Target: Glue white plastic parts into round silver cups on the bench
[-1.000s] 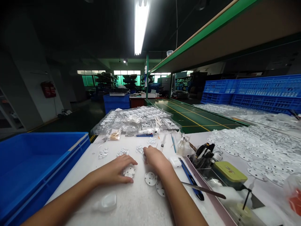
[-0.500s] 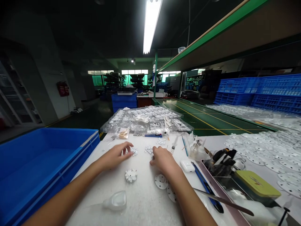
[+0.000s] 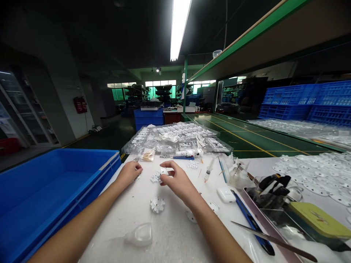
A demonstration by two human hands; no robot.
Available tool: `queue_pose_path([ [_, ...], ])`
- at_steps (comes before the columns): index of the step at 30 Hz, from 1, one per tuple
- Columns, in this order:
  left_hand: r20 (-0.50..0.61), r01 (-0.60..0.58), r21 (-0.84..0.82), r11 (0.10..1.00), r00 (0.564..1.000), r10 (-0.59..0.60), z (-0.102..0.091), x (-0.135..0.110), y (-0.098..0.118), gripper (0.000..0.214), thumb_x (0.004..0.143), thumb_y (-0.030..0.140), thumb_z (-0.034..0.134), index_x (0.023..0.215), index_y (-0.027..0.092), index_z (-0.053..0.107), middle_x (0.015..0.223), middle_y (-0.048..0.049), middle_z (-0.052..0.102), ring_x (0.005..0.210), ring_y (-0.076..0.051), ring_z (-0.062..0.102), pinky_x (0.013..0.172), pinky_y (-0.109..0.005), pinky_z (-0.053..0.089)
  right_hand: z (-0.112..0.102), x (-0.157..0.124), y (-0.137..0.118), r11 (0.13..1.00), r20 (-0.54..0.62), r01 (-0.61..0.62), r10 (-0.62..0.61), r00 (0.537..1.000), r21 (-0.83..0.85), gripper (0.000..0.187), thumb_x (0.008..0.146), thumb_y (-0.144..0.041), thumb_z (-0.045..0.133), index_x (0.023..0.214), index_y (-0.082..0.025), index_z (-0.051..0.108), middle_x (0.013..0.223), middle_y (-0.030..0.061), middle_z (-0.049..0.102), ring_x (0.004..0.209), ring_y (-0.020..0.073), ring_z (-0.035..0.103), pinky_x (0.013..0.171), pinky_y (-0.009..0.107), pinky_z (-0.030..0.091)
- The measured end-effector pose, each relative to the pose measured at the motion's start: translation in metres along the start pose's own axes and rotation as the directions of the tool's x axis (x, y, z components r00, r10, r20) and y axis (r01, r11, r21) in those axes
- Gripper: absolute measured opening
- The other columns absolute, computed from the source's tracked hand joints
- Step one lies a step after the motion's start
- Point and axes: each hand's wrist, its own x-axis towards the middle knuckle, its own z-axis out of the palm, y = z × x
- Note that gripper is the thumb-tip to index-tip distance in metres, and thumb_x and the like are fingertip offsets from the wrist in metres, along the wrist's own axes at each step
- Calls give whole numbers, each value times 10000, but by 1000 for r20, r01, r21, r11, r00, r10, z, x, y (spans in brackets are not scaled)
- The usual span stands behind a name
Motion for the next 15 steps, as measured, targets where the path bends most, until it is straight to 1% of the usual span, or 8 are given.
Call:
queue_pose_path([
  [2,10,7,4,1000,1000,-7,2,1,3,138,782,144,559,734,151,689,852,-98,665,842,-242,598,732,-299,419,6,-1,3,994,39,5,-9,999,107,370,728,-234,568,1096,-238,528,771,-25,560,757,171,609,795,340,454],
  [6,33,-2,-45,999,999,4,0,2,2,119,766,124,585,774,146,702,813,-88,673,788,-222,610,702,-284,421,14,-1,9,979,34,-1,-6,999,206,371,697,-197,619,1059,-246,559,740,-40,550,721,140,559,790,327,446],
  [8,48,-9,-89,996,999,14,-2,3,0,111,740,100,603,762,142,704,780,-77,669,735,-202,608,679,-272,424,15,0,10,947,67,-16,-5,998,322,365,688,-197,656,1039,-241,567,814,-23,570,753,137,564,780,314,459],
  [11,52,-13,-161,987,998,22,-6,3,-1,126,697,60,608,734,134,703,731,-70,657,691,-198,594,671,-282,426,16,0,10,854,158,-78,-5,987,514,351,673,-210,715,993,-219,571,1065,35,563,920,177,598,722,276,478],
  [13,30,-13,-221,975,999,20,-7,2,0,143,672,39,604,725,128,704,716,-76,650,721,-218,589,713,-310,429,17,1,11,821,200,-109,-7,980,560,330,676,-210,719,968,-205,565,1171,60,541,994,214,605,681,260,474],
  [15,-4,-9,-305,952,1000,8,-9,1,3,153,664,40,604,744,122,706,736,-88,649,772,-238,584,778,-347,424,18,1,12,840,196,-106,0,981,532,305,688,-197,687,961,-197,554,1164,73,573,984,225,620,666,263,470],
])
